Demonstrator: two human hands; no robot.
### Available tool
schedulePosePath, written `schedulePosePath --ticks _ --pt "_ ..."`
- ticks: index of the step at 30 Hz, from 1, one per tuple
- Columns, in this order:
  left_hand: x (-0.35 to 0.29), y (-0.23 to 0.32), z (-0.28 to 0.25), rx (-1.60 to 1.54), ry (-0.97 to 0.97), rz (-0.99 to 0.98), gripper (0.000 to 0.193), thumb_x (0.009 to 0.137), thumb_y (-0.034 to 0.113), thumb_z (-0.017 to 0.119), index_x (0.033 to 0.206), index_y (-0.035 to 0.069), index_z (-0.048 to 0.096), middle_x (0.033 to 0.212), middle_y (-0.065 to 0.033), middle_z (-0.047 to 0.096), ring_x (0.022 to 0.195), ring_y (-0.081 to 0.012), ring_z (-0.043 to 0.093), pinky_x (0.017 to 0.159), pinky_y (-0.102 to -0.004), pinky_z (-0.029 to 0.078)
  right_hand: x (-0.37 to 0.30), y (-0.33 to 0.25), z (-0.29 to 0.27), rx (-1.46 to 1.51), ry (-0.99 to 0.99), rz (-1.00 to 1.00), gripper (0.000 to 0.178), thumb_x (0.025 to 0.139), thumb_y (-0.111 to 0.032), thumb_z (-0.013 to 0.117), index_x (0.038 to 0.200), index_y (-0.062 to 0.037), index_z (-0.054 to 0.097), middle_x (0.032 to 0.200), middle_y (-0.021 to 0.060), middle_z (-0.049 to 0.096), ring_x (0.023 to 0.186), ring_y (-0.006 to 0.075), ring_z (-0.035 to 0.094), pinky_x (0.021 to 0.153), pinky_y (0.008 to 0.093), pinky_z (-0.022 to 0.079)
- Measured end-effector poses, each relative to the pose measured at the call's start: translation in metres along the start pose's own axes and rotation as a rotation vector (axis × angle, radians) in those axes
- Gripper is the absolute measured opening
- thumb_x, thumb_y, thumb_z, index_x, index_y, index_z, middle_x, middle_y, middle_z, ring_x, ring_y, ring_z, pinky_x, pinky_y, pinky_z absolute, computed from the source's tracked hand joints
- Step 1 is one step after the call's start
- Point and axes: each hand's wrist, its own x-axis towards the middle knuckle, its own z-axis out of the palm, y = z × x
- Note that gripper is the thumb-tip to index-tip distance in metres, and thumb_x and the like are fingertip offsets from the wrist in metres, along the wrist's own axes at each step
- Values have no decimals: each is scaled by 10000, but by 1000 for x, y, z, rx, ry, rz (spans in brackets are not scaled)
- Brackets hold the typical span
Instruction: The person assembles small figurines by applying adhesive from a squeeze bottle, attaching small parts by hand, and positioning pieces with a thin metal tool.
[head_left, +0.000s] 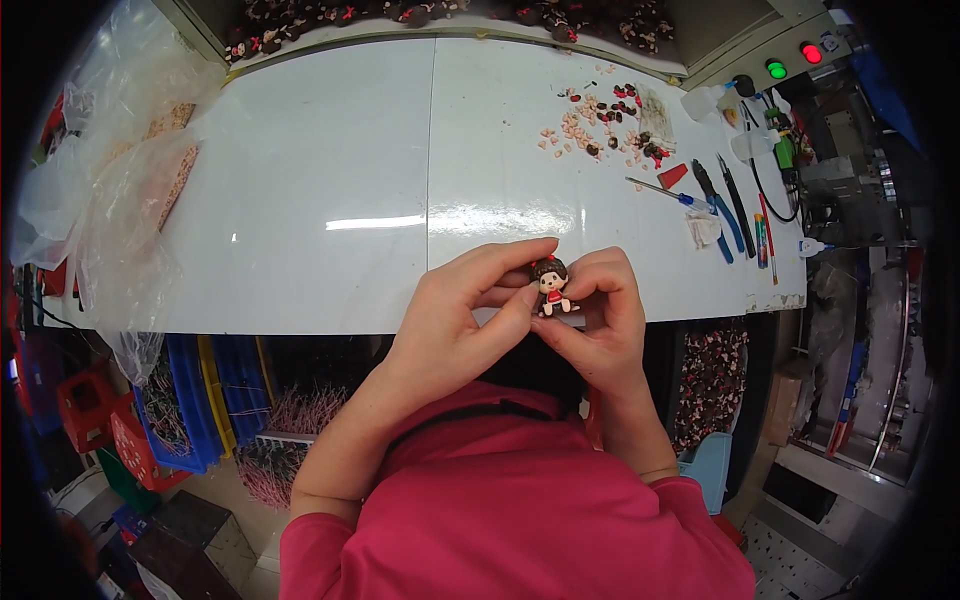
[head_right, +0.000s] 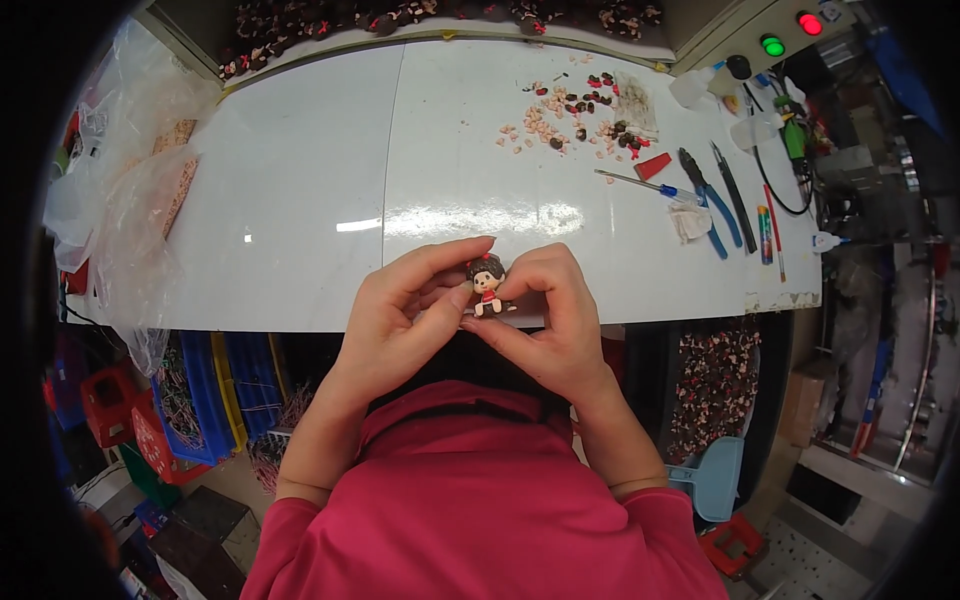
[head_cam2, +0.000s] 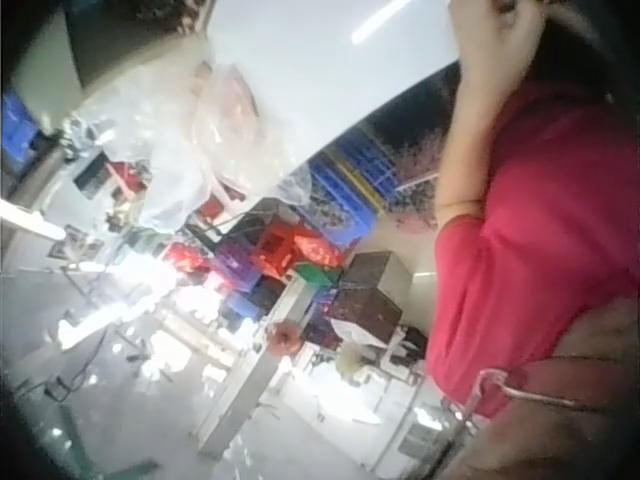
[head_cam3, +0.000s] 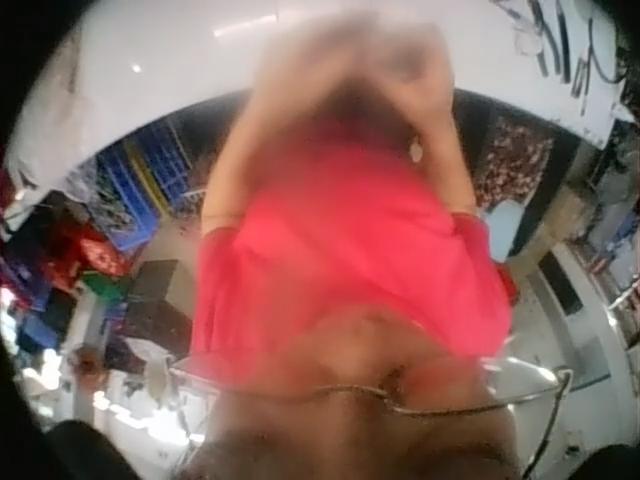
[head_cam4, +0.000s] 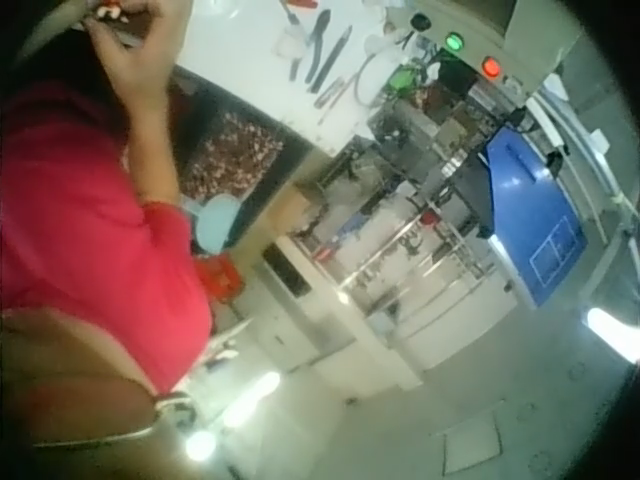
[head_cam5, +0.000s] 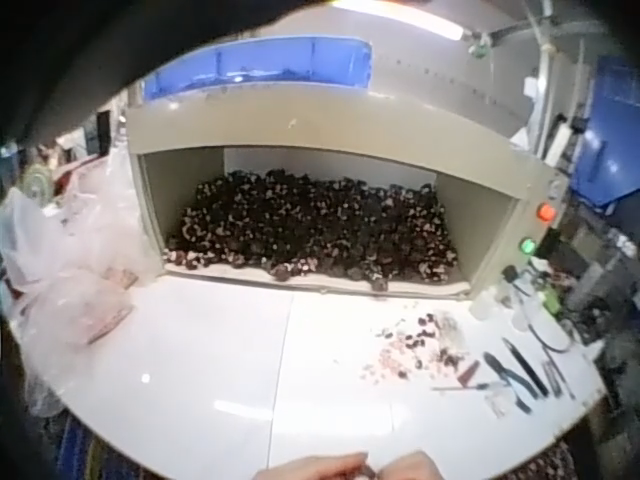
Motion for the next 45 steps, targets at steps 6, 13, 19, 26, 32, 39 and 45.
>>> schedulePosePath --ticks 6,13,19,26,32,39,45 --pt "0 2 0 90 -8 25 353 862 -1 505 1214 -17 534 1071 -141 598 970 -197 631 853 -303 523 1 -4 3 0 9 1 393 655 -1 795 907 -55 499 882 64 508 773 149 521 657 238 463" --pt "-1 1 0 89 -2 42 360 879 -44 465 1227 0 545 1046 -83 579 925 -115 595 795 -235 491 -1 -3 2 2 7 16 385 659 0 788 902 -55 494 888 67 506 772 154 521 658 249 453" --pt "0 1 1 90 5 48 358 879 -42 469 1226 0 547 1050 -89 580 928 -120 598 789 -236 494 -1 -4 2 3 12 33 387 656 -1 790 892 -56 488 887 67 502 775 155 523 666 252 452" --pt "-1 0 1 68 26 74 350 859 -9 515 1208 -20 539 1067 -145 594 956 -198 632 840 -305 528 -1 -2 1 90 20 58 409 660 6 795 908 -51 475 925 62 483 812 135 522 710 247 468" --pt "0 -1 1 41 4 108 378 850 -43 504 1225 -15 534 1091 -124 573 982 -174 608 845 -281 511 0 -1 -1 195 17 47 418 668 16 793 923 -51 467 937 54 470 841 129 523 752 245 468" --pt "2 0 -1 54 -24 117 350 835 -7 554 1185 3 565 1053 -128 593 938 -181 631 819 -285 531 -1 -1 -1 256 21 60 430 664 25 795 925 -53 464 939 52 468 834 122 517 757 250 471" --pt "0 1 1 121 5 75 338 837 7 563 1174 10 575 1012 -119 617 890 -180 647 796 -286 540 0 -4 0 325 35 96 428 684 34 779 969 -37 467 964 56 465 859 122 559 753 252 520"
